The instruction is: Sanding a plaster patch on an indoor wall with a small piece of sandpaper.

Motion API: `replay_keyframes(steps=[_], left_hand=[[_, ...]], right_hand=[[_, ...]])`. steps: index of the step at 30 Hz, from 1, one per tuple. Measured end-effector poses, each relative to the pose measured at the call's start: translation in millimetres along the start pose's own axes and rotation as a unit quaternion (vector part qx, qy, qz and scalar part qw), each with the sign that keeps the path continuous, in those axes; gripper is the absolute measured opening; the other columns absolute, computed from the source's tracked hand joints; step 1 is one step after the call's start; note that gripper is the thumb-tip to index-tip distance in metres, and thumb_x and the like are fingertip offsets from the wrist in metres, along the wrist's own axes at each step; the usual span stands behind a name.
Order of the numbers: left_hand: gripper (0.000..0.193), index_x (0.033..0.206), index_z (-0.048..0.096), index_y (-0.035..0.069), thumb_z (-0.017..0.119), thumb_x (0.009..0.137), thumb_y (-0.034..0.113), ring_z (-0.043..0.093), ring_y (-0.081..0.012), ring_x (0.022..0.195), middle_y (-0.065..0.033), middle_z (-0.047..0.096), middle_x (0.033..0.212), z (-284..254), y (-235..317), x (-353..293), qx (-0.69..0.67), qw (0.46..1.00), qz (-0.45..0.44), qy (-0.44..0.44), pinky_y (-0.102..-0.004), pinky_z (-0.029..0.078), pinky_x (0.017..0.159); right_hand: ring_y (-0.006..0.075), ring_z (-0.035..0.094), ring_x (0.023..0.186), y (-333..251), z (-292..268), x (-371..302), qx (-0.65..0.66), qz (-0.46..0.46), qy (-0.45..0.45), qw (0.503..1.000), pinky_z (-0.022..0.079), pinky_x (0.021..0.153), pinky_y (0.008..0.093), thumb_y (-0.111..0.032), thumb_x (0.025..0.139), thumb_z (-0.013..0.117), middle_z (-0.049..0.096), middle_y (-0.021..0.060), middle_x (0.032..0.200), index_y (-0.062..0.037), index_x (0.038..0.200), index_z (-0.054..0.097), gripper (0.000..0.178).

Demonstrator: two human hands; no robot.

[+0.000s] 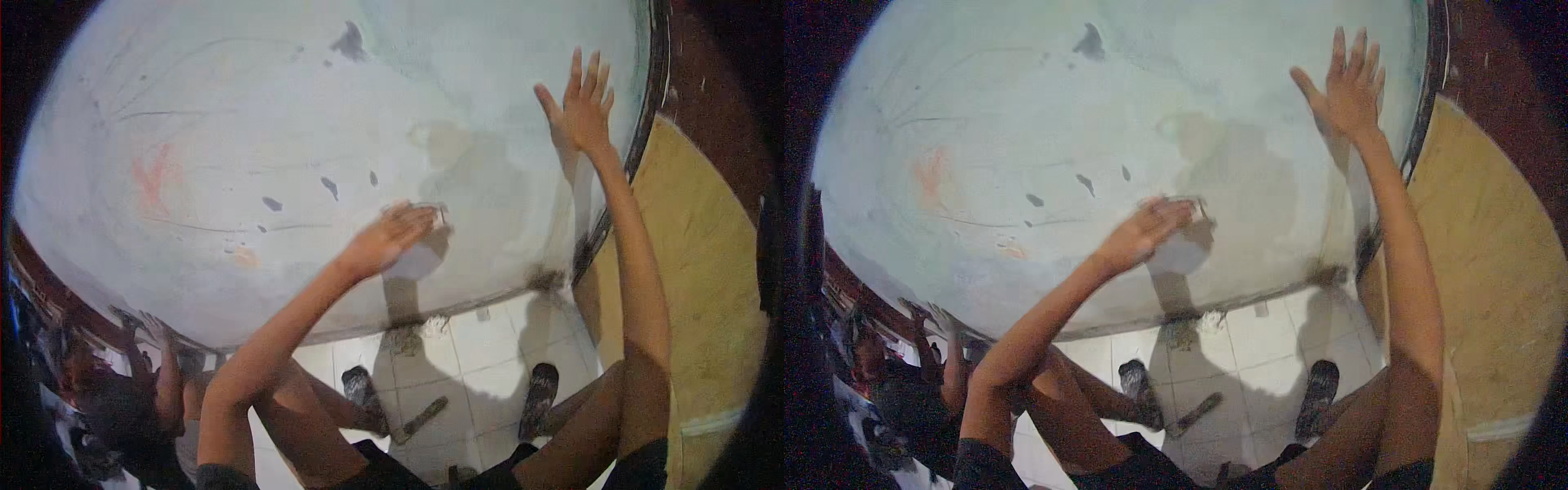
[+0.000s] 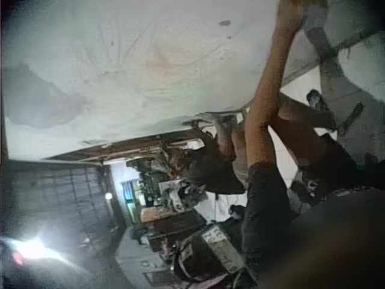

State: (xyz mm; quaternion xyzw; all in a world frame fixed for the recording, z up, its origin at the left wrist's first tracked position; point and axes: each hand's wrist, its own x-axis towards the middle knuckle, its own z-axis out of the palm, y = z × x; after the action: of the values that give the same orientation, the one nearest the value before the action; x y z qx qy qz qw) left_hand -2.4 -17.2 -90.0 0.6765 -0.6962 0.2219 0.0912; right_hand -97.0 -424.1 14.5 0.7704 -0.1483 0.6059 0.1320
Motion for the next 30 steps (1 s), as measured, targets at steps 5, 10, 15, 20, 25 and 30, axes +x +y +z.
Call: replay_keyframes(steps=[5,10,15,20,25,30], left_hand=[[0.053,0.136,0.056,0.002,0.062,0.083,-0.002,0.05,-0.0283,0.139,-0.0121,0.055,0.147,-10,5,12,-0.004,1.0,0.005,0.004,-0.0525,0.033,0.119],[0.055,0.136,0.056,0.002,0.064,0.081,-0.002,0.051,-0.0297,0.138,-0.0146,0.055,0.146,-68,12,22,0.086,0.985,-0.087,0.121,-0.0558,0.034,0.117],[0.052,0.137,0.054,0.001,0.057,0.085,-0.002,0.049,-0.0299,0.139,-0.0174,0.054,0.146,-21,10,18,0.026,0.99,-0.063,0.12,-0.0526,0.031,0.12],[0.051,0.14,0.052,0.0,0.053,0.089,0.003,0.05,-0.0335,0.137,-0.0171,0.055,0.145,16,13,14,0.019,0.999,0.014,-0.033,-0.0475,0.034,0.12],[0.059,0.138,0.054,0.002,0.063,0.08,0.0,0.049,-0.0313,0.138,-0.015,0.055,0.146,-53,11,15,0.065,0.996,-0.056,0.038,-0.0486,0.034,0.12],[0.054,0.141,0.051,0.003,0.059,0.088,0.007,0.046,-0.0346,0.14,-0.0168,0.051,0.149,-37,1,13,0.05,0.985,-0.035,0.16,-0.0528,0.032,0.12]], right_hand=[[0.0537,0.002,0.15,-3,-15,2,-0.012,0.02,-0.046,0.999,0.011,0.116,0.0725,-0.076,0.092,0.045,0.0,0.028,0.165,-0.0113,0.163,0.0,0.106],[0.0529,0.001,0.151,0,-22,0,-0.009,0.034,-0.059,0.998,0.01,0.116,0.0721,-0.076,0.092,0.046,0.0,0.028,0.165,-0.0106,0.162,0.0,0.107],[0.0529,0.001,0.151,0,-22,8,-0.016,0.032,-0.061,0.998,0.011,0.115,0.0724,-0.075,0.092,0.047,-0.001,0.0301,0.165,-0.0068,0.162,0.0,0.108],[0.0531,0.002,0.151,-19,-32,21,0.015,0.064,-0.084,0.994,0.011,0.115,0.0728,-0.075,0.092,0.047,0.0,0.0345,0.163,-0.0045,0.161,0.0,0.109],[0.051,0.002,0.152,-41,-53,42,0.085,0.17,-0.18,0.965,0.011,0.115,0.0726,-0.08,0.089,0.048,0.002,0.0384,0.161,-0.0045,0.162,0.001,0.114],[0.0485,0.002,0.153,-18,-17,50,0.037,0.194,-0.142,0.97,0.012,0.116,0.072,-0.084,0.081,0.055,0.008,0.033,0.164,-0.0074,0.162,0.001,0.124]])
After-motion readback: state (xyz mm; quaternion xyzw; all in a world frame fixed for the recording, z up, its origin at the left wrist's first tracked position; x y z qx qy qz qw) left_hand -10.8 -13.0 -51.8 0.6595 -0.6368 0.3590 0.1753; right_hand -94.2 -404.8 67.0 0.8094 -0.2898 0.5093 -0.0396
